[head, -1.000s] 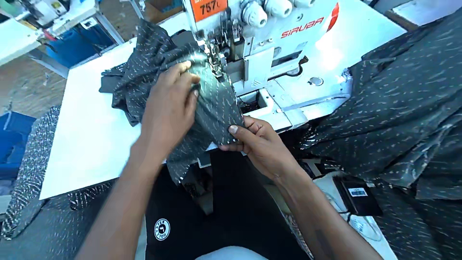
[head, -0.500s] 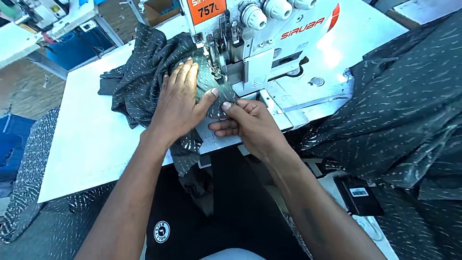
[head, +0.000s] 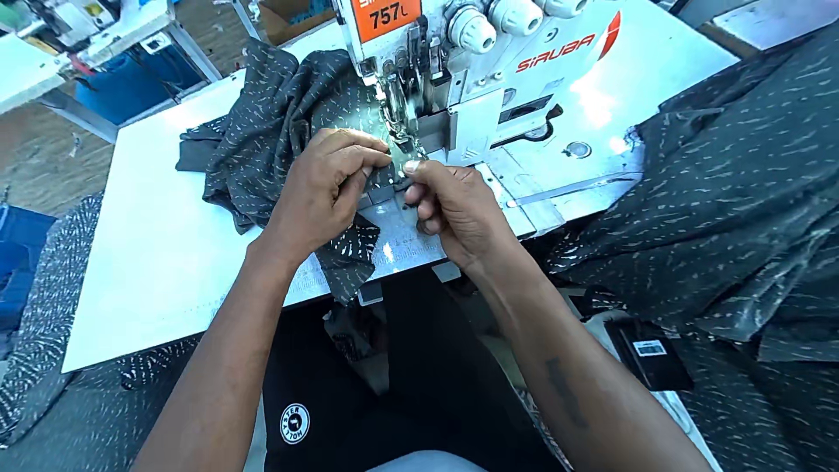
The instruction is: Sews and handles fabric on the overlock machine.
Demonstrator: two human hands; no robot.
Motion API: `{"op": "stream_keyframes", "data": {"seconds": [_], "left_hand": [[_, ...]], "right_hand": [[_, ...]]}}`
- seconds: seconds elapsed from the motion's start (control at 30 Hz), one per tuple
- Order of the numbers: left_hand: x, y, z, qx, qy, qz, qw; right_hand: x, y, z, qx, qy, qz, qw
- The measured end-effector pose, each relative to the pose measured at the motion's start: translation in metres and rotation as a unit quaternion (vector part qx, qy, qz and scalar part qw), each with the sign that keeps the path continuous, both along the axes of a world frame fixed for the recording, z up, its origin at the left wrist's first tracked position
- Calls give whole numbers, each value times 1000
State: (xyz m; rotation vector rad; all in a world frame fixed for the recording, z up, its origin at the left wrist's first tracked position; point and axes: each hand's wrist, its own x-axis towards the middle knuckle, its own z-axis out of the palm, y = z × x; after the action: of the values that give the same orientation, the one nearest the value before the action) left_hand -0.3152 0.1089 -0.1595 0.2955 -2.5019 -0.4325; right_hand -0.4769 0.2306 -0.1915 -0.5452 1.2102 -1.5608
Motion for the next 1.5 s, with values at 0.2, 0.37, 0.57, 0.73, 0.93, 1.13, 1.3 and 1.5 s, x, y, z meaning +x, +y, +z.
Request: {"op": "stream_keyframes", "data": {"seconds": [0.2, 0.37, 0.57, 0.73, 0.93, 1.13, 1.3, 1.5], "left_hand": [[2, -15, -4, -9, -19, 7, 1000], [-9, 29, -7, -70, -76, 167, 980], [-6, 63, -14, 48, 76, 169, 981], [-12, 90, -7, 329, 144, 181, 916], [-45, 78, -24, 179, 214, 201, 939], [0, 100, -24, -15, 104, 110, 988], [23, 124, -28, -4, 19, -59, 998], [34, 118, 30, 91, -57, -158, 982]], "right_hand": [[0, -11, 2, 49, 16, -41, 998], [10, 12, -5, -14, 187, -91, 978], [2, 12, -16, -109, 662, -73, 738], [-12, 7, -14, -108, 644, -145, 744], [-12, -16, -11, -50, 644, -235, 726], [-3, 38, -22, -170, 556, -161, 798], [-10, 50, -19, -97, 227, 64, 967], [9, 57, -8, -150, 236, 179, 943]]}}
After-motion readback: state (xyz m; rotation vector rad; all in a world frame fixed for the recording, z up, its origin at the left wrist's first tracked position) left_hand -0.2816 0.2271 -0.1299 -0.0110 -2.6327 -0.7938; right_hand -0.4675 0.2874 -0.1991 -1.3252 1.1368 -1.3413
